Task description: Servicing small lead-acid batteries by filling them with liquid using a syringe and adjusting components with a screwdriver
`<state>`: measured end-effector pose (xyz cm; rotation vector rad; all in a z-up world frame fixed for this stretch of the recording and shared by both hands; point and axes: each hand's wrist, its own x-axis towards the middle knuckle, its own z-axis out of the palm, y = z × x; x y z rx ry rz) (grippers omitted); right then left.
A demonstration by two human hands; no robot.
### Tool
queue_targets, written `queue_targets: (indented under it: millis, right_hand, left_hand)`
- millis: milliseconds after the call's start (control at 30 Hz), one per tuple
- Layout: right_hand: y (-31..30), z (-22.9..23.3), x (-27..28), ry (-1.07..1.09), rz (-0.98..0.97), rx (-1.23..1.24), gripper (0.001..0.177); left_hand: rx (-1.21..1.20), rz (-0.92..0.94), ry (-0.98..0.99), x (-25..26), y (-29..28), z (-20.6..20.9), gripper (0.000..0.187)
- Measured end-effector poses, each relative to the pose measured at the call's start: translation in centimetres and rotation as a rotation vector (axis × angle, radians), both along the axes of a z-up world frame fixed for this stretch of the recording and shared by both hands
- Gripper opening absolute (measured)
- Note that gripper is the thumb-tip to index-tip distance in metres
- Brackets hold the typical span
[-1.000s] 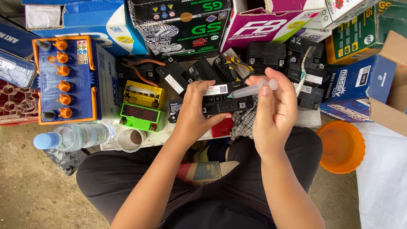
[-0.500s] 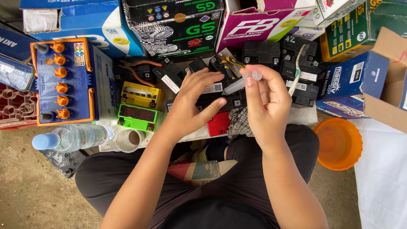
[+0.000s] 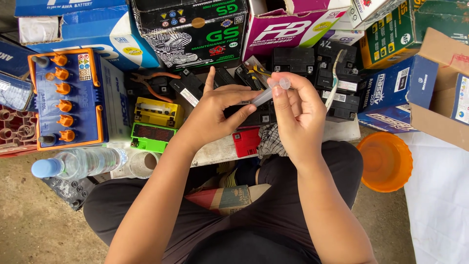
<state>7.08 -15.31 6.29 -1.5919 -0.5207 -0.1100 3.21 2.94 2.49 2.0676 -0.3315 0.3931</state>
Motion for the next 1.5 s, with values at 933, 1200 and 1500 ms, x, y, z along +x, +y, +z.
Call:
queue_targets:
  millis: [933,1200,1500]
  right_hand:
    - [-0.8,2.4,2.3,-0.182,0.033,-0.161,0.013]
    - [-0.9,3.9,1.8,-0.084,0.089,-0.148,0.02]
    - [-0.6,4.1,1.7,-0.052,0.11,-0.102,0.019]
  left_hand:
    - [-0.078,-0.041,0.05,0.3,0.1,-0.2,0.02]
    - [0.016,-0.033,0.089,0.2,0.0,1.3,0.023]
    - [0.014,-0.026,0.09,0.1,0.0,1.4,0.022]
